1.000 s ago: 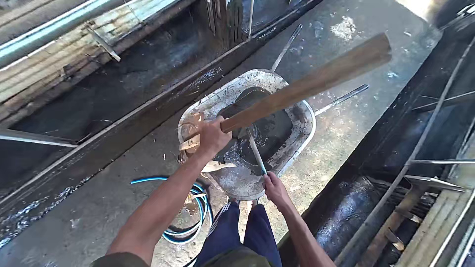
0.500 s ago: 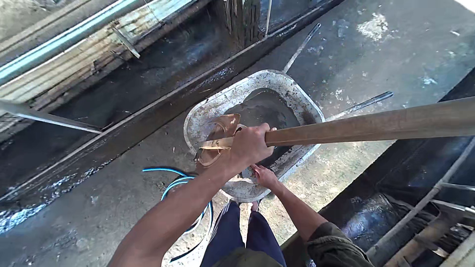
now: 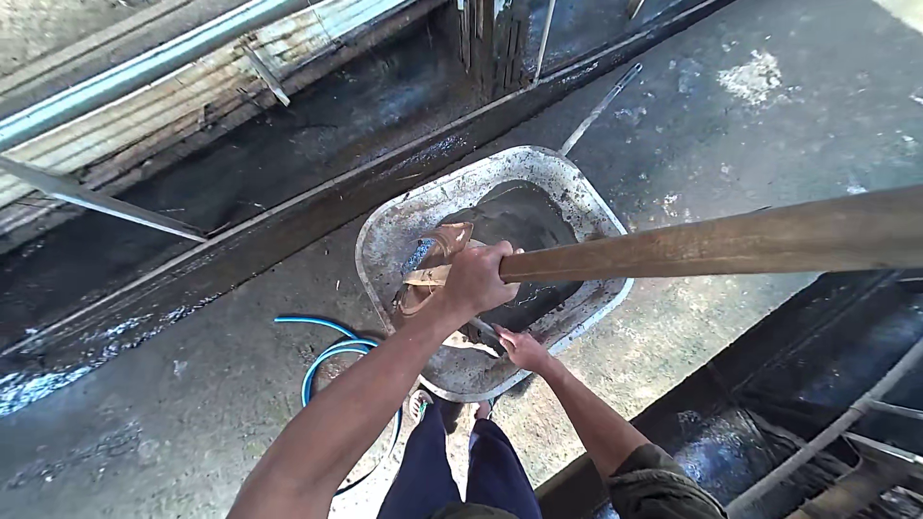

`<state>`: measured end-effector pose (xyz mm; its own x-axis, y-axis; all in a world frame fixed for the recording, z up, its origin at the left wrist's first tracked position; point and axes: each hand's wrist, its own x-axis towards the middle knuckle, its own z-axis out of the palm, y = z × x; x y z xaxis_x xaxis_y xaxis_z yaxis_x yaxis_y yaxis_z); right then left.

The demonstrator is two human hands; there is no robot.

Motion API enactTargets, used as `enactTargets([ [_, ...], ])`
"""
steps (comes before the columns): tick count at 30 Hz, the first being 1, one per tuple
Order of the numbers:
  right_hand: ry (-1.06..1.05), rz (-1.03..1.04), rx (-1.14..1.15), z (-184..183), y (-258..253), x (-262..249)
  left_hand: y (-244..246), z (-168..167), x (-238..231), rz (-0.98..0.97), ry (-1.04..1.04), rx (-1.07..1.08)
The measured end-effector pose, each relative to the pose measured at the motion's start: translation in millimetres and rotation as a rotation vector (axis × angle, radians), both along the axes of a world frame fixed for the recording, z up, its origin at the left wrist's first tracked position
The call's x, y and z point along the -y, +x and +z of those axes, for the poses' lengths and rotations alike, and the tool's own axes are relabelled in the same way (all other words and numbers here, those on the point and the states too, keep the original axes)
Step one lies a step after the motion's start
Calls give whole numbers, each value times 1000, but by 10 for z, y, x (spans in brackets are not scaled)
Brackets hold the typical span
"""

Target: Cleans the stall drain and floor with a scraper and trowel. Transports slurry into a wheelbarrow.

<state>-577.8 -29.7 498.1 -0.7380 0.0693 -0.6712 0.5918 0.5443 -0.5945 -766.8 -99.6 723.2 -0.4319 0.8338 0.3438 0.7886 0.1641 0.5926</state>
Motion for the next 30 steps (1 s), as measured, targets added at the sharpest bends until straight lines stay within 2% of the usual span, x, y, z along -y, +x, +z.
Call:
enactTargets([
  [3, -22, -67, 48, -270, 373, -159, -70, 13, 2, 14, 87, -24],
  [6, 32, -187, 121, -275, 701, -336, -170, -22, 69, 31, 88, -14],
  [8, 45, -197, 80, -75, 590, -345, -205, -30, 59, 32, 66, -24],
  [10, 8, -121, 13, 92, 279, -229, -206, -29, 37, 28, 76, -31],
  [13, -51, -23, 44, 4, 36, -112, -205, -8, 34, 17, 115, -29],
  [16, -22, -140, 73, -324, 494, -275, -289, 52, 115, 39, 97, 7],
  [18, 52, -229, 118, -292, 770, -415, -334, 98, 188, 58, 41, 40],
  [20, 100, -253, 45, -80, 679, -391, -376, 106, 200, 62, 34, 28],
  [23, 150, -85, -97, 222, 46, -141, -353, 104, 177, 36, 30, 65],
  [26, 226, 11, -35, 57, -386, -70, -314, 155, 138, 15, 12, 88],
  [30, 208, -112, 36, -288, 148, -307, -452, 182, 276, 49, -30, 159],
])
